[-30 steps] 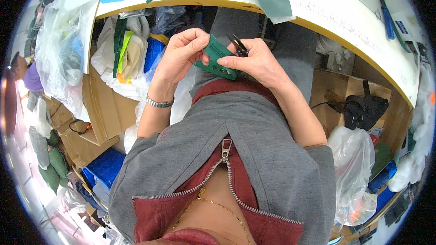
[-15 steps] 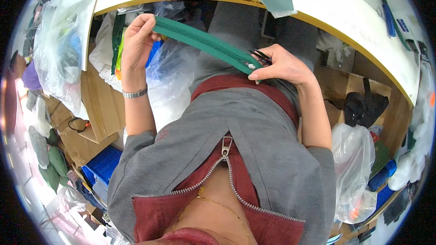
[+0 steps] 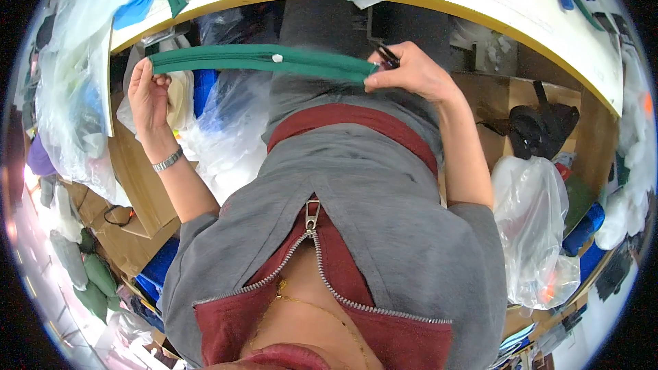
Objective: The person is assembling zipper components by attaching sliders to zipper tape and trimming them to length.
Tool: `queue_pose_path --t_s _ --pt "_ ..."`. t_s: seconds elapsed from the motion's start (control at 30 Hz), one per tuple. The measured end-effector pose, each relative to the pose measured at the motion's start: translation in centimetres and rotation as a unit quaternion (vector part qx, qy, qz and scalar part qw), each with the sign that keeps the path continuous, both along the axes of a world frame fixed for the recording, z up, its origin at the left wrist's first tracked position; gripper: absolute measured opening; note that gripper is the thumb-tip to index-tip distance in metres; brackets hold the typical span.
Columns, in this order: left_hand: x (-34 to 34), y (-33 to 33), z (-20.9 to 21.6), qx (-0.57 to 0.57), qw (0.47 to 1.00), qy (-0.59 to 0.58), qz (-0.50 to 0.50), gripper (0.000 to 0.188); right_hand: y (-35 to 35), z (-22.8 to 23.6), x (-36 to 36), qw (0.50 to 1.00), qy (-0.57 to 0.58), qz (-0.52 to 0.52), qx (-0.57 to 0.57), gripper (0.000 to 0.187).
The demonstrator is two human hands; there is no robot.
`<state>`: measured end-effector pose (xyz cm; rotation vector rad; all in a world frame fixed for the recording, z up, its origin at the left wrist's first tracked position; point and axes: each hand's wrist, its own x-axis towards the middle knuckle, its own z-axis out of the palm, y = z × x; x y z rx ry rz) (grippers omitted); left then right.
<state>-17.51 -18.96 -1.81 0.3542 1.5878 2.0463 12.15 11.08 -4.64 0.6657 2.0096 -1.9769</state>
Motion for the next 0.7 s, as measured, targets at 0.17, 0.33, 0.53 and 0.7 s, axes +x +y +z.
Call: queue_pose_path --t_s 0.17,0.33,0.53,0.7 --pt "0.3 -0.3 -1.2 -0.01 0.999 -0.03 0.011 0.009 -0.6 -1.8 0.9 0.987 0.047 -0.148 -0.041 0.024" --pt "0.3 -0.5 -2.2 -0.019 0.999 -0.048 0.002 0.008 -1.5 -1.1 0.7 0.954 0.136 -0.24 -0.118 0.025" --pt "-0.1 -0.6 -2.9 0.013 0.999 -0.05 -0.011 0.007 -1.2 -1.4 1.2 0.957 0.128 -0.253 -0.055 0.025" --pt "0.1 -1.1 -3.3 -0.001 0.999 -0.051 -0.006 0.009 -1.2 -0.3 0.9 0.949 0.102 -0.295 -0.039 0.023"
